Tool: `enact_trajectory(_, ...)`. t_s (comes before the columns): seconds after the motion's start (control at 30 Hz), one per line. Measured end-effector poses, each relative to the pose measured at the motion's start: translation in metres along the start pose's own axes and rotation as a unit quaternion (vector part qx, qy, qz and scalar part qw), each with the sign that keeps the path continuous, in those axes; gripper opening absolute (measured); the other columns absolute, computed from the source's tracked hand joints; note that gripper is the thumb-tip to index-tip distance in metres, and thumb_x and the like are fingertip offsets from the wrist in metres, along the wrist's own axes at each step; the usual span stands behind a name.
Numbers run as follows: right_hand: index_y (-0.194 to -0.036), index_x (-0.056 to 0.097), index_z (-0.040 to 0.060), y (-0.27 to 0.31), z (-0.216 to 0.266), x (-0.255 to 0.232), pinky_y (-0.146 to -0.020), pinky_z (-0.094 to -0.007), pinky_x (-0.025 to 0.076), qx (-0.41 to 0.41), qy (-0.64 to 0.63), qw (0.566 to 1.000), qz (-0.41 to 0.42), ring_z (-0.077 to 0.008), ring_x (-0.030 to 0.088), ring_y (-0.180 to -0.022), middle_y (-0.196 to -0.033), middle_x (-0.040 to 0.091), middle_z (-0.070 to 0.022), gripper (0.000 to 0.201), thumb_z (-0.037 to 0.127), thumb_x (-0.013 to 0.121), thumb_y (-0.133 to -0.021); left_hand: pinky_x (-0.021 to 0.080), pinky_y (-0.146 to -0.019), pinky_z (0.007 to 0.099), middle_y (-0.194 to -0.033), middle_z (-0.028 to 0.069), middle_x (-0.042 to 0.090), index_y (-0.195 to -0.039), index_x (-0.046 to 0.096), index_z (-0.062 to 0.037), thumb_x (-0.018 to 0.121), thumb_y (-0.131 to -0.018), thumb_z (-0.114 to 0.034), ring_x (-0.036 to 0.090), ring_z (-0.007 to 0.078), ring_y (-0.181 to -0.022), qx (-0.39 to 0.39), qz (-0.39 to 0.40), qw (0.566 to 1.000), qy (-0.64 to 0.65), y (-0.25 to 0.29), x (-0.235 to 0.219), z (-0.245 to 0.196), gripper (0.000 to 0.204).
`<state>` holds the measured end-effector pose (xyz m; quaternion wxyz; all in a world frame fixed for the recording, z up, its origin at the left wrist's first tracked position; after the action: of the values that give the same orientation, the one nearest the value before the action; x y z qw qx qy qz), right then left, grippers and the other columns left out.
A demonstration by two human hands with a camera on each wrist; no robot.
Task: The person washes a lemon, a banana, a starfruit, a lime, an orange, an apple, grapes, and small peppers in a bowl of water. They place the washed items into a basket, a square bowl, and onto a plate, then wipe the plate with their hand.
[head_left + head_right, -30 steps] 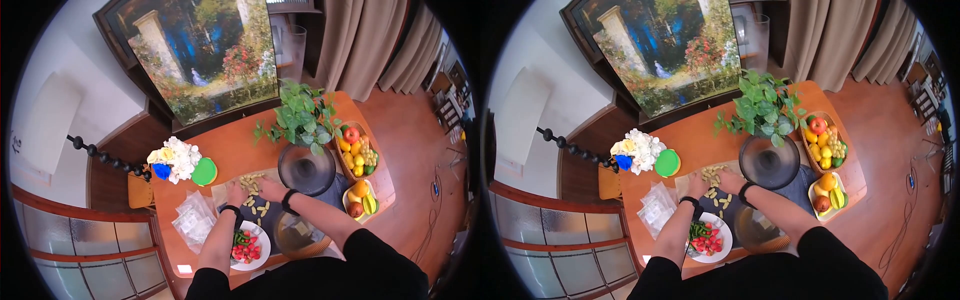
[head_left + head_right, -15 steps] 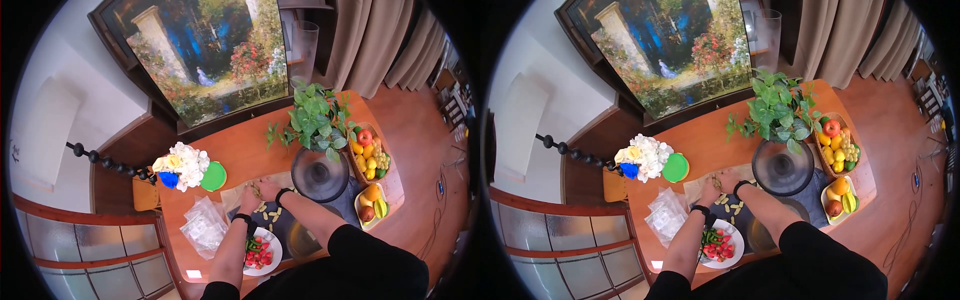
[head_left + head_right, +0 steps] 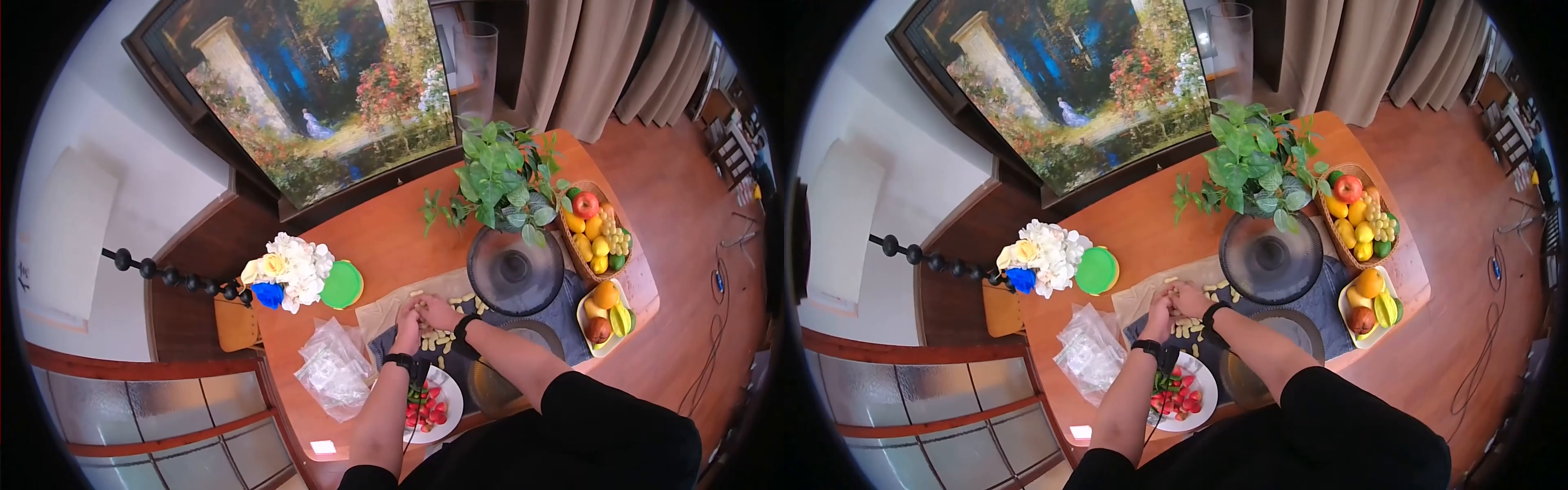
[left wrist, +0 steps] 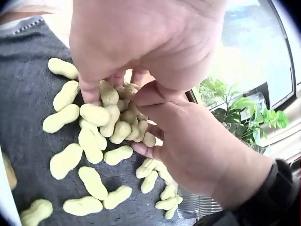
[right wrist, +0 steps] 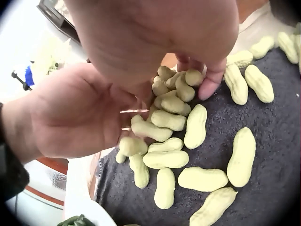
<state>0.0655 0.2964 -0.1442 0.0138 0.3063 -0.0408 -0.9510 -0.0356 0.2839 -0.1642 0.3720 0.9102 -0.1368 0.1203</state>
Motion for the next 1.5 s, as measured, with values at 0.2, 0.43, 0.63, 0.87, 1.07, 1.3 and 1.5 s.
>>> enact_trajectory(0.2, -0.110, 0.061, 0.0044, 0.027, 0.019, -0.008, -0.059, -0.0306, 0.051, 0.210, -0.293, 0.926, 0.115, -0.0175, 0.064, -0.073, -0.081, 0.063, -0.0083, 0.020, 0.018, 0.057, -0.095, 0.053, -0.063, 0.0305, -0.092, 0.0061, 0.065, -0.115, 0.061, -0.0071, 0.046, -0.092, -0.015, 0.063, 0.0144, -0.078, -0.002, -0.053, 0.990, 0.129, 0.021, 0.012, 0.007, 0.029)
enact_trajectory(0.43, -0.101, 0.063, 0.0011, 0.062, 0.040, -0.032, -0.066, -0.0309, 0.051, 0.120, -0.287, 0.947, 0.081, -0.0175, 0.064, -0.078, -0.087, 0.067, -0.0102, 0.017, 0.013, 0.058, -0.091, 0.046, -0.050, 0.0248, -0.081, -0.0006, 0.064, -0.099, 0.066, -0.0134, 0.046, -0.096, -0.028, 0.061, 0.0119, -0.064, 0.031, -0.142, 0.976, 0.163, 0.066, 0.032, 0.020, 0.024)
enact_trajectory(0.63, -0.101, 0.065, 0.0027, 0.163, 0.042, -0.123, -0.075, -0.0371, 0.053, 0.069, -0.148, 0.986, -0.015, -0.0267, 0.067, -0.085, -0.093, 0.069, -0.0176, 0.018, 0.013, 0.058, -0.088, 0.037, -0.041, 0.0263, -0.071, -0.0026, 0.058, -0.092, 0.062, -0.0146, 0.046, -0.093, -0.026, 0.051, 0.0109, -0.052, -0.039, -0.063, 0.990, 0.118, 0.128, 0.121, 0.061, 0.020)
enact_trajectory(0.87, -0.110, 0.066, 0.0054, 0.247, -0.008, -0.143, -0.085, -0.0455, 0.051, 0.194, -0.053, 0.979, 0.025, -0.0403, 0.065, -0.095, -0.101, 0.068, -0.0228, 0.026, 0.013, 0.055, -0.087, 0.041, -0.100, 0.0529, -0.109, 0.0078, 0.063, -0.114, 0.058, -0.0129, 0.050, -0.094, -0.036, 0.061, 0.0226, -0.103, -0.254, 0.100, 0.962, -0.023, 0.170, 0.179, 0.110, 0.031)
enact_trajectory(1.07, -0.113, 0.068, 0.0080, 0.244, 0.031, -0.175, -0.088, -0.0459, 0.052, 0.163, 0.028, 0.982, 0.095, -0.0385, 0.065, -0.100, -0.103, 0.068, -0.0221, 0.030, 0.019, 0.055, -0.089, 0.037, -0.104, 0.0494, -0.141, 0.0162, 0.044, -0.135, 0.045, -0.0075, 0.061, -0.091, -0.041, 0.041, 0.0304, -0.133, -0.168, 0.112, 0.975, -0.091, 0.160, 0.136, 0.075, 0.058)
enact_trajectory(1.3, -0.122, 0.058, -0.0005, 0.161, 0.064, -0.132, -0.091, -0.0439, 0.051, -0.007, 0.018, 0.995, 0.093, -0.0373, 0.064, -0.103, -0.112, 0.064, -0.0246, 0.039, 0.016, 0.055, -0.087, 0.051, -0.089, 0.0456, -0.125, 0.0190, 0.055, -0.127, 0.052, -0.0031, 0.058, -0.089, -0.028, 0.061, 0.0353, -0.107, 0.049, -0.069, 0.921, -0.381, 0.095, 0.008, -0.009, 0.046)
enact_trajectory(1.5, -0.123, 0.051, -0.0015, 0.097, 0.051, -0.078, -0.089, -0.0458, 0.052, 0.080, 0.207, 0.969, 0.107, -0.0405, 0.058, -0.112, -0.120, 0.053, -0.0285, 0.041, 0.010, 0.053, -0.084, 0.051, -0.090, 0.0449, -0.121, 0.0217, 0.055, -0.127, 0.050, -0.0010, 0.061, -0.082, -0.015, 0.059, 0.0377, -0.107, 0.206, -0.117, 0.685, -0.689, 0.096, 0.028, -0.073, 0.048)
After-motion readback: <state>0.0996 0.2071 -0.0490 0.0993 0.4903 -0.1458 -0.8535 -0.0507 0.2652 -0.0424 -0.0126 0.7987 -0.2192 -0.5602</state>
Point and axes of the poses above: each hand's wrist, its own y-axis away from the middle knuckle, its own x-axis out of the palm, z = x × y, the point moved 9 cm from there along -y, towards the middle knuckle
